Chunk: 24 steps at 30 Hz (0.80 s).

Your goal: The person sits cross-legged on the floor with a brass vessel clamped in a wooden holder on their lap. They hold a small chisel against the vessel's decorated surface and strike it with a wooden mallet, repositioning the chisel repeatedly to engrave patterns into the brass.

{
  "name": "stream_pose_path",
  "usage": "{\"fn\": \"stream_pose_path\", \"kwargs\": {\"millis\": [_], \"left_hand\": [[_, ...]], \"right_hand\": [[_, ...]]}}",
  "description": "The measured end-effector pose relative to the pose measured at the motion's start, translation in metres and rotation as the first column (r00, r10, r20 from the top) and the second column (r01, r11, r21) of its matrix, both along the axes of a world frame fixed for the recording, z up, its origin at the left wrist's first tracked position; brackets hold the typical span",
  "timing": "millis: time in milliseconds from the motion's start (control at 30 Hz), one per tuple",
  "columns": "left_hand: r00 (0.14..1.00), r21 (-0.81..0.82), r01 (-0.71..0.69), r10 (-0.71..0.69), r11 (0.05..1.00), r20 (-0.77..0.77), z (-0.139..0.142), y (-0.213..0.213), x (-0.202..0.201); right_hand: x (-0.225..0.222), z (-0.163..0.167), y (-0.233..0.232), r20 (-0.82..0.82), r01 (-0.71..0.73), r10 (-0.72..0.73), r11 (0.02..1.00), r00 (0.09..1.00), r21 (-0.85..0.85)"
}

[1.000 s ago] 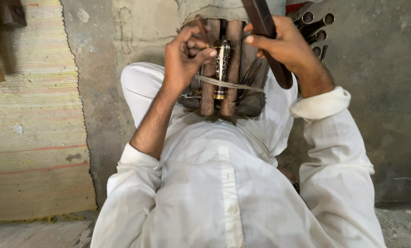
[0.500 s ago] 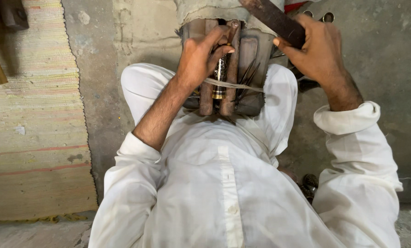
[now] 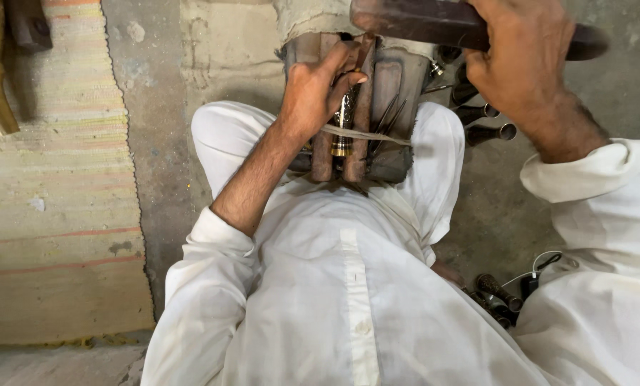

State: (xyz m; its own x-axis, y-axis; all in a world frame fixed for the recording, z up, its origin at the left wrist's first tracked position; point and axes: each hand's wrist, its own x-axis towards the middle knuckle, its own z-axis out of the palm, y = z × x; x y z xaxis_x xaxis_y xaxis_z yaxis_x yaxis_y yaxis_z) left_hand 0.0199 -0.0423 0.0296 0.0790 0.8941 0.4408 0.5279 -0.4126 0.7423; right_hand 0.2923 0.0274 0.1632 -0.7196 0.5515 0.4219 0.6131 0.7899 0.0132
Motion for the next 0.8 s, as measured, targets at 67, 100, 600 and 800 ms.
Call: {"fn": "stream_pose_path", "kwargs": {"millis": [67,100,600,800], "left_hand": [[1.000,0.001,-0.021,0.021,1.000,-0.001,0.001,0.001,0.001],[1.000,0.017,-0.016,0.016,1.000,-0.002,0.002,0.001,0.000],[1.000,0.047,0.028,-0.028,0.998,0.004,0.004,0.001,-0.001],[1.000,0.039,0.022,-0.023,0.999,0.017,0.002,-0.003,-0.002]], "right_hand": [[0.001,0.004,0.001,0.023,0.004,-0.004,1.000,1.000,0.003],[0.002,0.005,-0.002,0.075,0.018,-0.021,0.999,0.997,0.047],[0.011,0.000,0.002,-0.023,-0.011,0.009,0.997,1.000,-0.079],[0.008,-0.001,-0.002,0.062,0.031,-0.034,0.998,0.997,0.058]]}}
